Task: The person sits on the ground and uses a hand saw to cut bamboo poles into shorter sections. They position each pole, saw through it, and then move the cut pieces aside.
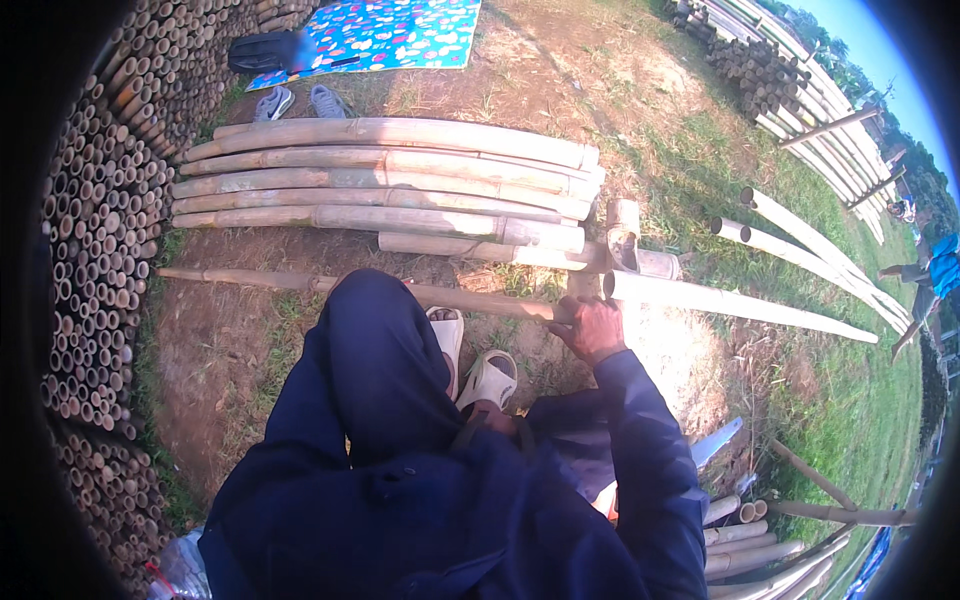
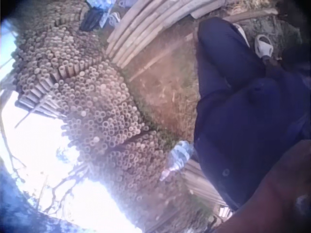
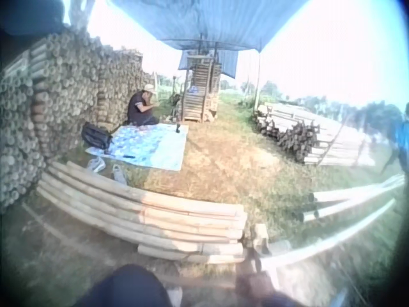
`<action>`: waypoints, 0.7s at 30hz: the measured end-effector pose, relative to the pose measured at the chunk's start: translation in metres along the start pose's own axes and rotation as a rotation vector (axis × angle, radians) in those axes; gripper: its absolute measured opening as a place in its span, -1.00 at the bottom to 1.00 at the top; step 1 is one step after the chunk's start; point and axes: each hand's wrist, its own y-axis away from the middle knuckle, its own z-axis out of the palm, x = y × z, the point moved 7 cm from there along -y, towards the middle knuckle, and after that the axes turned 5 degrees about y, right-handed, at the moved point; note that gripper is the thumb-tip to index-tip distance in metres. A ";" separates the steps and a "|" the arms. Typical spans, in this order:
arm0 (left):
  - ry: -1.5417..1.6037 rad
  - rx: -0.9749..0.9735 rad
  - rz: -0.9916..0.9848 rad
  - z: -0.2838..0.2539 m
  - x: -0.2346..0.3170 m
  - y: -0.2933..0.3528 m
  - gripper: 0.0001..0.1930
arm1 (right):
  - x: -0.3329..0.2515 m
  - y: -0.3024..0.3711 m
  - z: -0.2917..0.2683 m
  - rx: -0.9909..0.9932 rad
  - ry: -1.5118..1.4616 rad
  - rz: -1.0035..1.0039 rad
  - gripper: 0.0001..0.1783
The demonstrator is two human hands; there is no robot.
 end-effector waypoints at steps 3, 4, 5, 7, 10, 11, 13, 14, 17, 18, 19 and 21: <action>0.004 -0.014 -0.042 0.007 -0.019 0.004 -0.65 | 0.012 0.013 0.038 -0.114 -0.043 0.097 -0.52; -0.001 -0.014 -0.048 0.009 -0.022 0.007 -0.65 | 0.017 0.019 0.057 -0.129 -0.074 0.126 -0.52; -0.005 -0.013 -0.054 0.011 -0.025 0.010 -0.65 | 0.022 0.028 0.075 -0.149 -0.103 0.155 -0.52; -0.014 -0.015 -0.056 0.013 -0.027 0.013 -0.64 | 0.021 0.045 0.099 -0.161 -0.162 0.197 -0.53; -0.019 -0.041 -0.075 0.020 -0.033 0.016 -0.62 | 0.024 0.067 0.136 -0.273 -0.159 0.226 -0.56; -0.019 -0.041 -0.071 0.018 -0.028 0.021 -0.62 | 0.021 0.068 0.146 -0.254 -0.138 0.200 -0.58; -0.028 -0.034 -0.057 0.015 -0.020 0.030 -0.61 | 0.016 0.064 0.161 -0.375 -0.124 0.245 -0.65; -0.028 -0.036 -0.058 0.016 -0.019 0.032 -0.60 | 0.016 0.064 0.173 -0.372 -0.103 0.264 -0.68; -0.040 -0.040 -0.066 0.020 -0.021 0.038 -0.59 | 0.024 0.062 0.203 -0.398 -0.083 0.269 -0.74; -0.045 -0.029 -0.066 0.013 -0.018 0.040 -0.58 | 0.017 0.061 0.205 -0.417 -0.111 0.218 -0.75; -0.056 -0.035 -0.064 0.016 -0.019 0.042 -0.58 | 0.017 0.062 0.206 -0.428 -0.135 0.183 -0.75; -0.060 -0.033 -0.049 0.015 -0.013 0.050 -0.57 | 0.018 0.060 0.226 -0.499 -0.248 0.172 -0.72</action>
